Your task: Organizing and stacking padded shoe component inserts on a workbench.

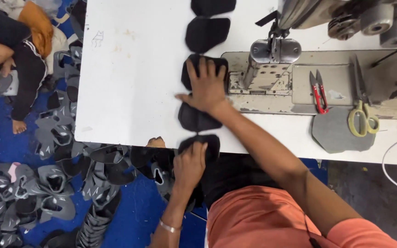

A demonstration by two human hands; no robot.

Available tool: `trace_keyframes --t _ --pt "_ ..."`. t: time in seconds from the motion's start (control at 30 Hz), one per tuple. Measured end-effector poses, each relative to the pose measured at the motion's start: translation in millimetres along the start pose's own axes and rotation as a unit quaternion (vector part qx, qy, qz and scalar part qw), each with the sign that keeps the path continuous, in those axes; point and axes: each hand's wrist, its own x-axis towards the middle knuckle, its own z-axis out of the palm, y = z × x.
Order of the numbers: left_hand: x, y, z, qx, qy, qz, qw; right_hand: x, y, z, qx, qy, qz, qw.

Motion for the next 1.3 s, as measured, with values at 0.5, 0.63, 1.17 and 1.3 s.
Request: trace_keyframes --t 0.5,0.63,1.17,1.3 --pt "114.4 14.4 -112.8 -0.098 0.123 0.11 0.981 -143.8 -49.9 35.5 0.004 -0.101 -0.014 0.995" --pt "189.8 -5.7 -1.6 0.034 0.158 0.228 0.96 -177.5 -55.4 21.6 -0.024 -0.132 -0.014 0.991" --pt "22.2 -29.0 27.6 0.016 0.018 0.054 0.998 -135.3 -19.1 -97.6 0.504 -0.403 -0.031 0.764" --pt "3.8 -24.9 27.8 0.026 0.021 0.089 0.995 -90.2 -21.9 -92.1 0.37 -0.18 0.058 0.91"
